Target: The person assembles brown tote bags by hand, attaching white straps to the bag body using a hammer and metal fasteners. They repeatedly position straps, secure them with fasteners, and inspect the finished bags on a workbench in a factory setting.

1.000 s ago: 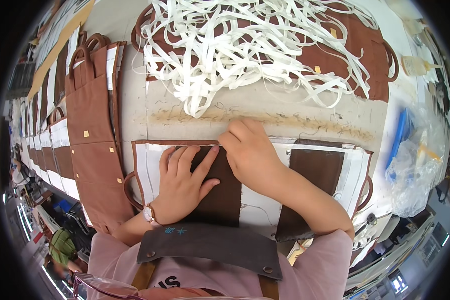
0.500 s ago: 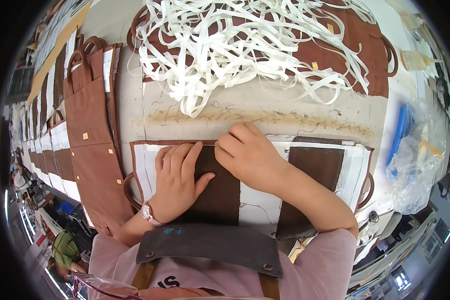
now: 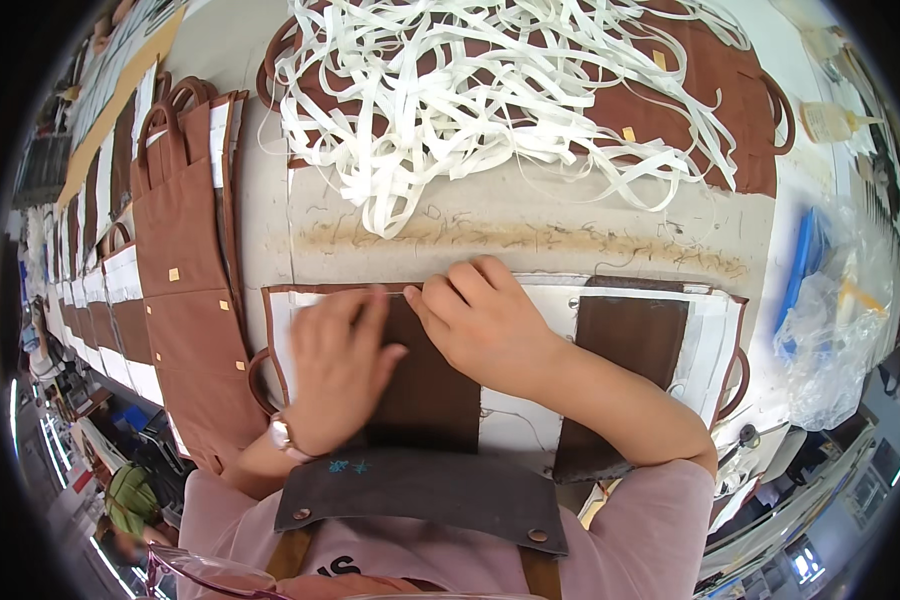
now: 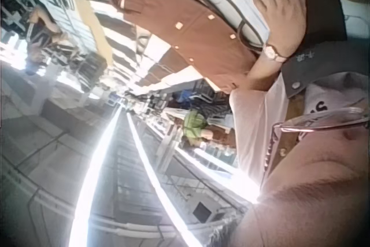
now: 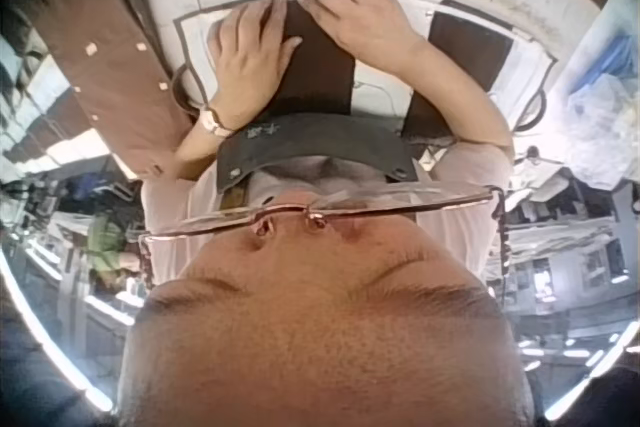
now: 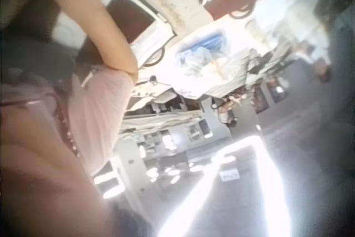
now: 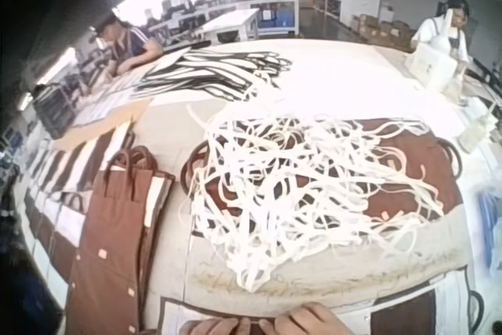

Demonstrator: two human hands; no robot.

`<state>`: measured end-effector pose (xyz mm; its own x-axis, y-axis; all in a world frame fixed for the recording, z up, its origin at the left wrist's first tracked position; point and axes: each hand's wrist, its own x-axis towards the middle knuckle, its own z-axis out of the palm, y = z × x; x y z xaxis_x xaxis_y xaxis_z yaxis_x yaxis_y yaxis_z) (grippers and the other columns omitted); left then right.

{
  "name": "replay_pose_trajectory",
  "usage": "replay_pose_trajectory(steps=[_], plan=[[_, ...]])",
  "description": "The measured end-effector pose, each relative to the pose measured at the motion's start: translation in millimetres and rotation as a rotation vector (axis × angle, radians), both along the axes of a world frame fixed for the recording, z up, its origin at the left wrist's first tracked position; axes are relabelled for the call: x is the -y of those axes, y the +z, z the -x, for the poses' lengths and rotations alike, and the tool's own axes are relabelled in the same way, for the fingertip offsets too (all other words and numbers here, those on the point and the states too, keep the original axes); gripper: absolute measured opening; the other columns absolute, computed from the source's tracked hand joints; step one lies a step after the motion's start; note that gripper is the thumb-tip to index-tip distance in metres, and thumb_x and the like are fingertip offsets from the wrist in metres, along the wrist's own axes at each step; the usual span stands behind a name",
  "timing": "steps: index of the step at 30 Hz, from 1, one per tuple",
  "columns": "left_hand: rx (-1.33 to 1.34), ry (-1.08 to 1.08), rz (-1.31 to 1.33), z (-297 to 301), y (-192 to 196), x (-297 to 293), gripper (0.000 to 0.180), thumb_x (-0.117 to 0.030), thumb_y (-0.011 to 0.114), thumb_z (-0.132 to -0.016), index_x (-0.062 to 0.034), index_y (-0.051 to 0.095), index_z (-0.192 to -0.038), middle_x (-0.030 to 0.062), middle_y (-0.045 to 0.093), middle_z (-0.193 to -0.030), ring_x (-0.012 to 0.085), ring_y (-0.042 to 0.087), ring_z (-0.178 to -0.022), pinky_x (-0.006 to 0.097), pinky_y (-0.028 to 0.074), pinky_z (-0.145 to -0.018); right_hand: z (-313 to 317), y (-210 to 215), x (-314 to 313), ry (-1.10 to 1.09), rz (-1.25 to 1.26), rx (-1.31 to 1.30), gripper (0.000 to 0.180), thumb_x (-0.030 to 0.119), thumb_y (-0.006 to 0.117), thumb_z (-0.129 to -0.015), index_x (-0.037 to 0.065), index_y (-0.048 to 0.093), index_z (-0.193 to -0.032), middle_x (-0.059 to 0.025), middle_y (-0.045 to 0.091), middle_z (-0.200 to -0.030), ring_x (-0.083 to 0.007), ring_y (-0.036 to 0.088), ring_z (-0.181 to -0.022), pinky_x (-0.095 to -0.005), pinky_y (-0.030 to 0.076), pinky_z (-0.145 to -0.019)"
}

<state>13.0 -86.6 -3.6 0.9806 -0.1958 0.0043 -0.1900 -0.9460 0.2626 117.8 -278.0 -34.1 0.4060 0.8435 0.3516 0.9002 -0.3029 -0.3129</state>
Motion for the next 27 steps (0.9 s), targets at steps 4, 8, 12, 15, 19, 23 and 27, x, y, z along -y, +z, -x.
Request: replay_pose_trajectory(steps=[4,8,12,15,19,23,27], plan=[[0.0,-0.079,0.177,2,-13,17,0.073,-0.029,0.079,-0.077,0.0,0.052,-0.138,0.0181,0.049,-0.137,0.035,0.05,-0.124,0.052,0.038,-0.103,-3,3,9,-0.15,-0.014,-0.191,0.025,0.007,0.068,-0.075,0.001,0.064,-0.099,-0.0116,0.056,-0.097,-0.0305,0.055,-0.093,-0.0409,0.046,-0.082],[0.001,-0.109,0.084,-2,-13,20,0.069,-0.037,0.077,-0.079,-0.0135,0.056,-0.14,0.0188,0.05,-0.131,0.0329,0.049,-0.12,0.051,0.038,-0.102,-6,12,20,-0.276,-0.047,-0.474,0.025,-0.003,0.069,-0.075,0.0,0.06,-0.099,-0.0147,0.055,-0.097,-0.0358,0.054,-0.092,-0.0441,0.046,-0.083],[0.012,-0.094,0.005,-7,-10,27,0.068,-0.041,0.076,-0.078,-0.0207,0.058,-0.141,0.0172,0.051,-0.125,0.0311,0.048,-0.115,0.051,0.037,-0.098,-6,9,23,-0.235,-0.081,-0.511,0.026,-0.007,0.069,-0.074,0.0,0.06,-0.098,-0.0153,0.055,-0.097,-0.037,0.054,-0.091,-0.0448,0.047,-0.082],[-0.007,-0.097,-0.008,-9,-7,28,0.066,-0.043,0.072,-0.083,-0.0199,0.055,-0.143,0.0168,0.054,-0.125,0.0285,0.049,-0.115,0.052,0.037,-0.096,-7,3,28,-0.19,-0.095,-0.481,0.026,-0.004,0.068,-0.072,-0.001,0.061,-0.097,-0.0149,0.055,-0.097,-0.0358,0.054,-0.092,-0.0436,0.047,-0.083],[-0.007,-0.082,-0.048,-9,-6,32,0.065,-0.042,0.072,-0.083,-0.0196,0.056,-0.142,0.0165,0.054,-0.124,0.0284,0.049,-0.115,0.052,0.037,-0.095,-11,-1,33,-0.034,-0.034,-0.188,0.025,0.003,0.066,-0.07,-0.001,0.062,-0.095,-0.0136,0.056,-0.098,-0.0321,0.056,-0.095,-0.0417,0.049,-0.084],[-0.001,-0.069,-0.038,-9,-8,32,0.064,-0.041,0.072,-0.083,-0.0194,0.057,-0.141,0.0162,0.054,-0.123,0.0283,0.048,-0.115,0.053,0.037,-0.095,-8,4,34,0.043,0.076,-0.031,0.028,0.01,0.065,-0.07,-0.001,0.064,-0.095,-0.0126,0.058,-0.1,-0.0298,0.056,-0.097,-0.0423,0.051,-0.084],[0.016,-0.065,-0.015,-8,-11,32,0.063,-0.041,0.072,-0.084,-0.0195,0.057,-0.141,0.0161,0.054,-0.123,0.0285,0.048,-0.115,0.053,0.036,-0.095,-9,5,34,0.054,0.081,-0.08,0.029,0.01,0.065,-0.07,0.0,0.064,-0.097,-0.0127,0.059,-0.1,-0.0299,0.056,-0.097,-0.0432,0.05,-0.083]])
